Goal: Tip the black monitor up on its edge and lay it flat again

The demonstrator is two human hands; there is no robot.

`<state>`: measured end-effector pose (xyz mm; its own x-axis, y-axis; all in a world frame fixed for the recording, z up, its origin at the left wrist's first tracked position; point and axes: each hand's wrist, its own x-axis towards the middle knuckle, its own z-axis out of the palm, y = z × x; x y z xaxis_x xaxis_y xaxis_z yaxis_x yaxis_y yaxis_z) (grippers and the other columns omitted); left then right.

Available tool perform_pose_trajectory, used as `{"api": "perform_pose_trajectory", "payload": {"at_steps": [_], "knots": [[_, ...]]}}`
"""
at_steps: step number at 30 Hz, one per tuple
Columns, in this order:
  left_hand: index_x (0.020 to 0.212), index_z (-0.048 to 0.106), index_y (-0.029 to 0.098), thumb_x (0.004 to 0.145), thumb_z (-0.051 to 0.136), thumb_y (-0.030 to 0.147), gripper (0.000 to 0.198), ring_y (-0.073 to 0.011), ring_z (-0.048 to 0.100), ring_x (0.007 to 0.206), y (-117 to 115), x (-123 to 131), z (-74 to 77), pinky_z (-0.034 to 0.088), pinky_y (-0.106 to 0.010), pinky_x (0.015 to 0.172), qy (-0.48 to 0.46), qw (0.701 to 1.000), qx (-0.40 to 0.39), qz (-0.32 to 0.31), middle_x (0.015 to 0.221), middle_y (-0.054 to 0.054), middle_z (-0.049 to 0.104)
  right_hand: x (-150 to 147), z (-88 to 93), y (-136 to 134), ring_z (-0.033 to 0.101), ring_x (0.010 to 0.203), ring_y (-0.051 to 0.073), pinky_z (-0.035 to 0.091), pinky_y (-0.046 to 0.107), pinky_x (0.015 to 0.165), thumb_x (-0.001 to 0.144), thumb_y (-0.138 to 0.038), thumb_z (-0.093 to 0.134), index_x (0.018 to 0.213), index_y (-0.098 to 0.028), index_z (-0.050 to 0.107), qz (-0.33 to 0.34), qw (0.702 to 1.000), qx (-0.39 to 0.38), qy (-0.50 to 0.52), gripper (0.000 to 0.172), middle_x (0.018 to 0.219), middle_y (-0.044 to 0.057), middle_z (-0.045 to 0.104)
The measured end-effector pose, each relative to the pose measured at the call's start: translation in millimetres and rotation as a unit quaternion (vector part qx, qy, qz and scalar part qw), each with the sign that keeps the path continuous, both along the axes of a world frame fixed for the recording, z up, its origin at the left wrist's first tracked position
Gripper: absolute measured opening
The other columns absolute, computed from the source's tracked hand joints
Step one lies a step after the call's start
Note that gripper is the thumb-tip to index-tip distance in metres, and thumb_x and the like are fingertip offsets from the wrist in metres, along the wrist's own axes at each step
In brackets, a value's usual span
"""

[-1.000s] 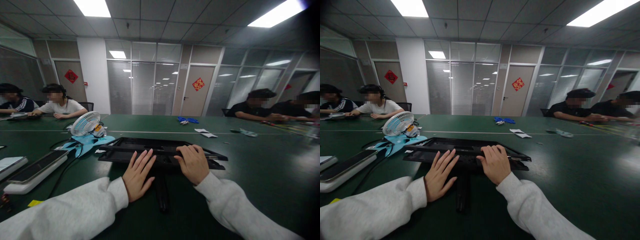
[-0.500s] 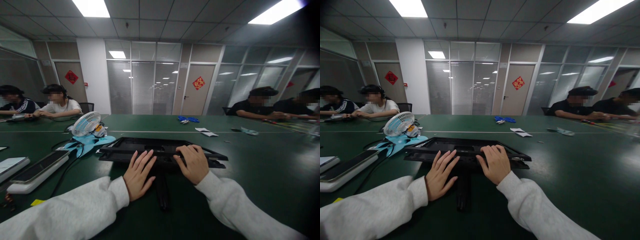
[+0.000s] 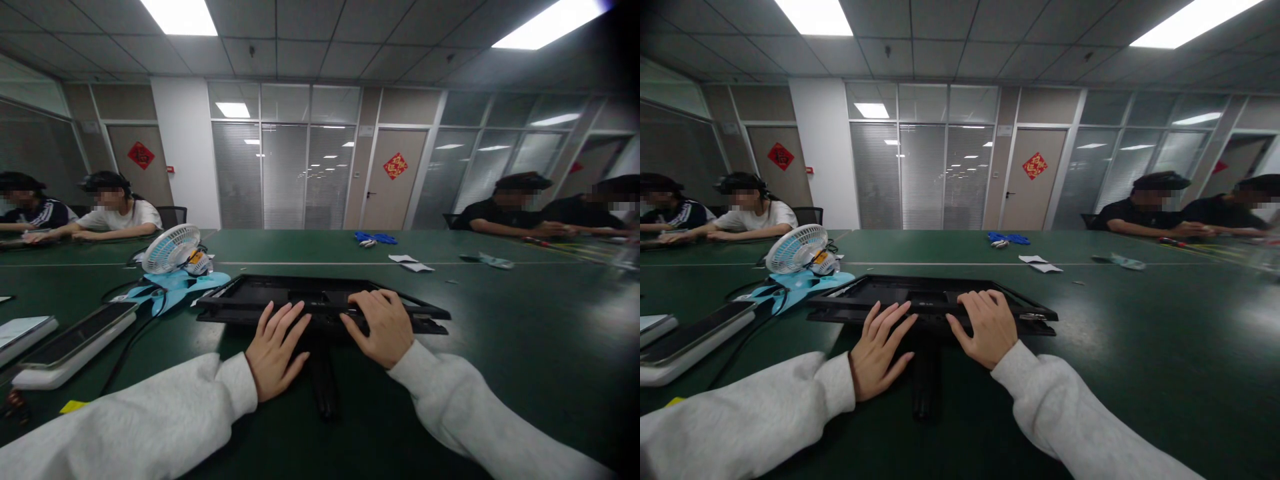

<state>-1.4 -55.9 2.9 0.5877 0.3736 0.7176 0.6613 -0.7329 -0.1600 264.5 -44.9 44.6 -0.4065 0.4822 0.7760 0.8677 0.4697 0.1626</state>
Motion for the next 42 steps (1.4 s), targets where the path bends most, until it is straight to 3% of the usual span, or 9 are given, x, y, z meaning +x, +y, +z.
{"api": "perform_pose_trajectory", "payload": {"at_steps": [17, 42], "knots": [[0.147, 0.039, 0.011, 0.096, 0.047, 0.029, 0.055, -0.0308, 0.027, 0.144, -1.4, 3.3, 1.6, 0.008, -0.054, 0.119, -0.005, 1.000, 0.010, 0.006, 0.155, -0.015, 0.032, 2.3, 1.3, -1.4, 0.053, 0.091, 0.021, 0.029, 0.039, 0.092, 0.096, -0.038, 0.048, 0.106, -0.018, 0.064, -0.024, 0.999, -0.030, -0.024, 0.028, 0.096, 0.007, 0.063], [0.149, 0.037, 0.010, 0.096, 0.045, 0.028, 0.056, -0.0304, 0.019, 0.148, -5.6, -2.2, 7.4, 0.005, -0.052, 0.120, 0.031, 0.999, -0.011, 0.033, 0.161, -0.014, 0.020, -4.6, 0.1, 0.5, 0.051, 0.090, 0.021, 0.023, 0.040, 0.084, 0.098, -0.039, 0.044, 0.106, -0.020, 0.063, -0.097, 0.995, 0.006, -0.033, 0.028, 0.097, 0.006, 0.062]]}}
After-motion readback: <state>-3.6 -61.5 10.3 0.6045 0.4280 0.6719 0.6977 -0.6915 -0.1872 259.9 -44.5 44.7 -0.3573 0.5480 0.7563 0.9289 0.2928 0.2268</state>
